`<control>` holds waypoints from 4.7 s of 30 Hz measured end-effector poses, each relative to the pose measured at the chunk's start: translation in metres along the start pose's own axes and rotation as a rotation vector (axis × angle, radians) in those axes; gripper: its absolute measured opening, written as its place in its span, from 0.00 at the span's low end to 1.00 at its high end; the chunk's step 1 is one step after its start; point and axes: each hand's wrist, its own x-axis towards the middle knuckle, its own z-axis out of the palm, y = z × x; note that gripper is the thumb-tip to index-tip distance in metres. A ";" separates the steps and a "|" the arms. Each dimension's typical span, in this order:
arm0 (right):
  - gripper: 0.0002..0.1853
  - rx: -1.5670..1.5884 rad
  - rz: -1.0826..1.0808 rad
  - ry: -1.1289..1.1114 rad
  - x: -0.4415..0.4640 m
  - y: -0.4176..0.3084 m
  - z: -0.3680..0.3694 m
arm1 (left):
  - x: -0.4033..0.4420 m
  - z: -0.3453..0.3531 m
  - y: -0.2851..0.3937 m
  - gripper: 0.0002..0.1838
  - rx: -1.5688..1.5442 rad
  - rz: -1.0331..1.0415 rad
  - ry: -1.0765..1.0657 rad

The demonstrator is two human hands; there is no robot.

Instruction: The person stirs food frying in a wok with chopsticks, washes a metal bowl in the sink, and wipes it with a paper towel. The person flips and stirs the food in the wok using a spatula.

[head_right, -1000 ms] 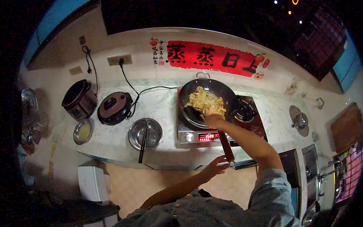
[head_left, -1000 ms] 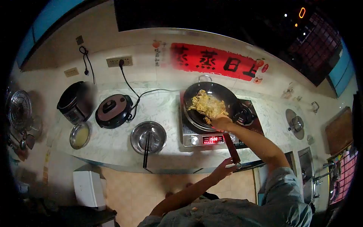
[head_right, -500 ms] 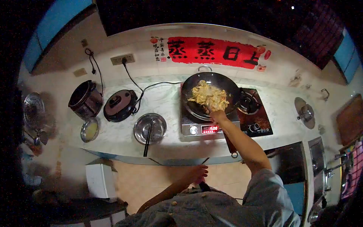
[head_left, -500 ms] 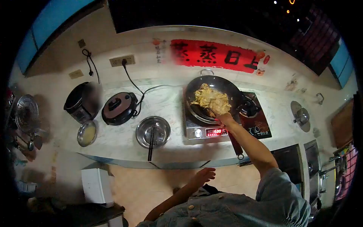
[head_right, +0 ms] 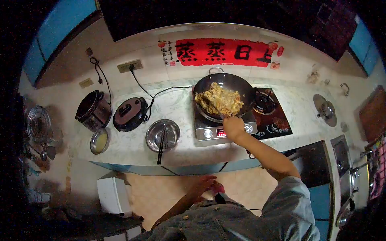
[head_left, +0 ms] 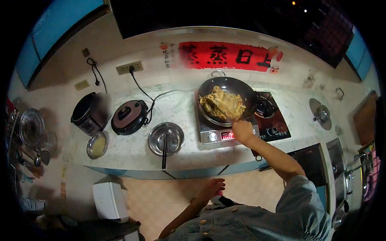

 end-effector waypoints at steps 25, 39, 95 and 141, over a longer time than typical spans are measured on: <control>0.10 -0.029 -0.032 0.026 0.008 0.039 -0.032 | 0.013 -0.004 -0.011 0.17 -0.042 -0.088 0.028; 0.10 -0.002 -0.059 0.089 -0.020 0.059 -0.070 | 0.005 -0.002 -0.005 0.18 0.024 -0.048 0.097; 0.19 0.042 0.076 0.348 0.039 0.092 0.005 | 0.092 -0.055 0.096 0.14 0.115 -0.001 0.175; 0.12 -0.005 0.009 0.168 0.076 0.142 -0.024 | 0.012 -0.019 0.015 0.13 -0.294 -0.033 0.381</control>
